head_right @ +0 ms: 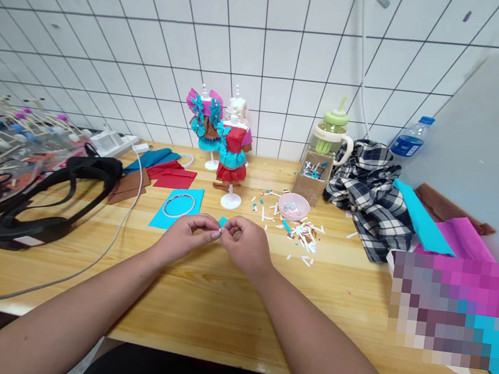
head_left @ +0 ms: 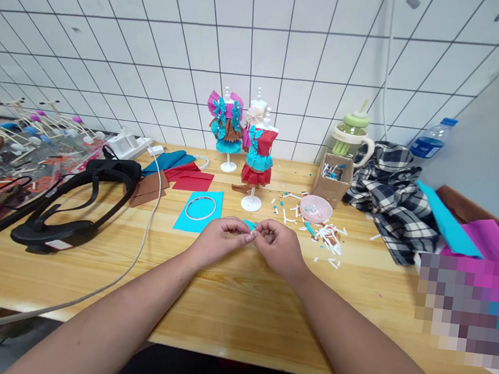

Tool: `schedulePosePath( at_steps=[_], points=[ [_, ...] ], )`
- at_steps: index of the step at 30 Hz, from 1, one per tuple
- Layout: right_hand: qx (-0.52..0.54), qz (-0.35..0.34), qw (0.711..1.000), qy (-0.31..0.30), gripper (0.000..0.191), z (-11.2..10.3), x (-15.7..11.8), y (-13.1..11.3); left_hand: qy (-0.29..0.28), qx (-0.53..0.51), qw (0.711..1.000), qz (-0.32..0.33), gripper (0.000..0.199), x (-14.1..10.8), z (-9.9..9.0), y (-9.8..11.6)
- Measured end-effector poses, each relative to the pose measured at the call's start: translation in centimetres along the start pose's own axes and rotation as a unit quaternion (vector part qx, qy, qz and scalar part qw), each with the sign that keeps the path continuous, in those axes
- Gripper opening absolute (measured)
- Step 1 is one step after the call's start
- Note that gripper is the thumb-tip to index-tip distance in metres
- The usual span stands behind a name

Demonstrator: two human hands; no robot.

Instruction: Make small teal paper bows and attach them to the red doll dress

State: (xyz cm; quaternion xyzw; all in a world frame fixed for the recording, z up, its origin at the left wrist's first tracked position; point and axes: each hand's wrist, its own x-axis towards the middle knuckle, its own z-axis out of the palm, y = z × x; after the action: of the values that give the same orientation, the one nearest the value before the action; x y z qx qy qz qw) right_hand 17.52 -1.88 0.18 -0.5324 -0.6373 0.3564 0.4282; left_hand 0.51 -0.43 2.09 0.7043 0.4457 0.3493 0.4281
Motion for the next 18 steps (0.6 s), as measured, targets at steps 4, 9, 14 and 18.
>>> schedulePosePath(
  at_steps=[4,9,14,18],
  points=[
    [-0.011,0.002,1.0,0.007,0.011,-0.1,0.1,0.0,0.012,0.001,1.0,-0.004,0.021,0.1,0.3,0.1],
    [-0.074,0.0,0.997,0.031,0.009,-0.7,0.6,0.5,0.022,-0.005,1.0,-0.02,0.022,0.1,0.2,0.1],
    [-0.197,-0.005,0.979,0.045,0.013,-2.4,1.3,1.2,0.024,-0.017,0.999,-0.046,0.025,0.1,0.1,0.0],
    [-0.267,-0.06,0.956,0.106,0.05,-3.9,1.6,1.3,0.014,-0.023,0.998,-0.05,0.027,0.0,0.1,0.2]
  ],
)
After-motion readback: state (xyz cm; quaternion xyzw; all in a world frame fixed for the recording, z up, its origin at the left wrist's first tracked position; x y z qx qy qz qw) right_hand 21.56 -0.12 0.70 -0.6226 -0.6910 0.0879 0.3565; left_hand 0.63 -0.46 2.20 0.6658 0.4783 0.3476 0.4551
